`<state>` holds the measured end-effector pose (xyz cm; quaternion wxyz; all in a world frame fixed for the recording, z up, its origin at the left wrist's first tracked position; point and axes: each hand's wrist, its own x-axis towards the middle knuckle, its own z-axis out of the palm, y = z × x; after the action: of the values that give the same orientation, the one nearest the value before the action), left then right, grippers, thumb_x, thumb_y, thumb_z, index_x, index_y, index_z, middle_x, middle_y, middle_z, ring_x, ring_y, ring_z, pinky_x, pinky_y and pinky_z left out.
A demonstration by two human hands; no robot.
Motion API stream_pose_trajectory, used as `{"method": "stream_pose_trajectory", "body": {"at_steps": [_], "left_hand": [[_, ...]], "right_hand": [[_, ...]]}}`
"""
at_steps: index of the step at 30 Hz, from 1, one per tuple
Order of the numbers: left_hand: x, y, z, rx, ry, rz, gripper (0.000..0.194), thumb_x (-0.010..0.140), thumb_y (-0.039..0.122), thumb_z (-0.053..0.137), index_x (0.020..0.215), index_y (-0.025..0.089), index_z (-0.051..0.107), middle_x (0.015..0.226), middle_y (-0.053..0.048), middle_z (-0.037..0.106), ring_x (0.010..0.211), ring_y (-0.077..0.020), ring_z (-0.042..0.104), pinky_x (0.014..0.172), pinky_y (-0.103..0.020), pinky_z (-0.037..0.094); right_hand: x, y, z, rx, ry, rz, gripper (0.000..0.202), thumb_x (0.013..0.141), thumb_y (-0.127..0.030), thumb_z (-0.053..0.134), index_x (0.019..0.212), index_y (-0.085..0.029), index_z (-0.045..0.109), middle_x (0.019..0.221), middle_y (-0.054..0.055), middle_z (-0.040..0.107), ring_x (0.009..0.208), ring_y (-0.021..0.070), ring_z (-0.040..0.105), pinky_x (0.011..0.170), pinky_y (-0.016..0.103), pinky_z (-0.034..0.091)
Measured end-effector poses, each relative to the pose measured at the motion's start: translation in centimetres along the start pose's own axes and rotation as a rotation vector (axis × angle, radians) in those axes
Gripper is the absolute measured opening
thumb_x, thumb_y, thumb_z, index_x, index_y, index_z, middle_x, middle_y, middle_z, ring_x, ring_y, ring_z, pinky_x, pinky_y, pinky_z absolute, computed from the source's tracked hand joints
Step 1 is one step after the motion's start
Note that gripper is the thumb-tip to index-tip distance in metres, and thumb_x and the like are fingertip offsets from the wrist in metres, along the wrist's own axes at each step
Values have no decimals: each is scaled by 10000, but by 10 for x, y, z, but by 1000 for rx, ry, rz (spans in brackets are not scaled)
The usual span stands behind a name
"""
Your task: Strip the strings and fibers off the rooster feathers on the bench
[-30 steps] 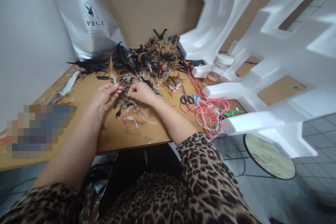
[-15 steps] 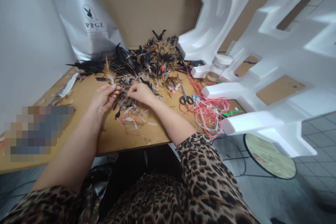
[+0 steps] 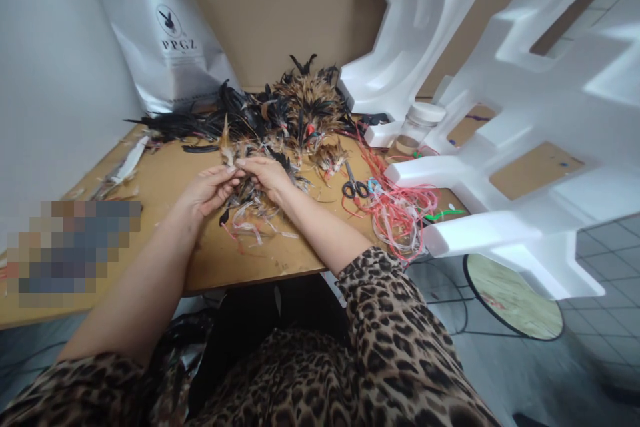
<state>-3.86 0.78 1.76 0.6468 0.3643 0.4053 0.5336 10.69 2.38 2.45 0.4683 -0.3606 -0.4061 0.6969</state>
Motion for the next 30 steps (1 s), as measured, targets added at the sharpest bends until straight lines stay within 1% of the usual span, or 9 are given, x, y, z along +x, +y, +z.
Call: {"method": "stream_pose_trajectory", "body": {"at_steps": [4,9,14,16,19,24,27,30], "left_hand": [[-1,1,3,-10,7,0,64,701,82,662,762,77,679,697,-64,692,498,-38,589,432,-82,443],[-1,0,4,-9,21,-15,51,706,74,654,750,79,680,677,-65,685,491,-39,583,424,-80,438],[0,0,3,-32,11,-21,35,696,66,661,729,74,673,658,-59,670,484,-33,570,418,-76,426],[1,-1,2,-34,-9,-22,27,687,71,672,714,73,668,652,-52,664,479,-26,558,418,-75,419],[1,-1,0,-10,-48,-4,43,670,96,695,683,75,659,647,-46,657,476,-21,544,435,-80,423],[-2,1,-1,53,-85,23,79,655,135,712,675,74,667,627,-41,650,473,-23,534,454,-91,430],[-4,4,0,67,-107,18,100,640,148,729,672,74,671,628,-43,651,467,-24,531,452,-92,429],[-6,5,1,75,-117,7,99,638,146,732,670,74,672,634,-45,652,469,-23,531,454,-89,430]], "right_hand": [[0,5,4,29,57,-24,264,585,-321,756,756,-154,646,517,-62,549,414,14,330,390,160,201],[-3,7,9,2,100,-69,271,588,-329,751,769,-151,657,537,-50,569,429,25,351,403,174,222],[-8,6,15,14,109,-141,223,601,-274,740,753,-135,654,554,-47,585,446,18,396,420,160,269],[-8,6,15,21,106,-136,215,606,-260,740,758,-137,652,549,-48,585,448,17,409,418,153,272],[-5,6,12,19,52,-75,249,590,-265,764,772,-143,646,531,-49,580,438,21,408,405,151,261],[-2,-3,2,19,-98,26,290,567,-273,791,751,-139,611,525,-54,568,426,15,386,406,145,268],[-4,-8,-2,16,-195,54,287,573,-277,785,726,-131,590,537,-47,578,431,16,392,409,144,274],[-3,-9,-4,17,-234,57,291,573,-272,780,732,-131,581,545,-43,586,434,18,397,412,142,274]]}}
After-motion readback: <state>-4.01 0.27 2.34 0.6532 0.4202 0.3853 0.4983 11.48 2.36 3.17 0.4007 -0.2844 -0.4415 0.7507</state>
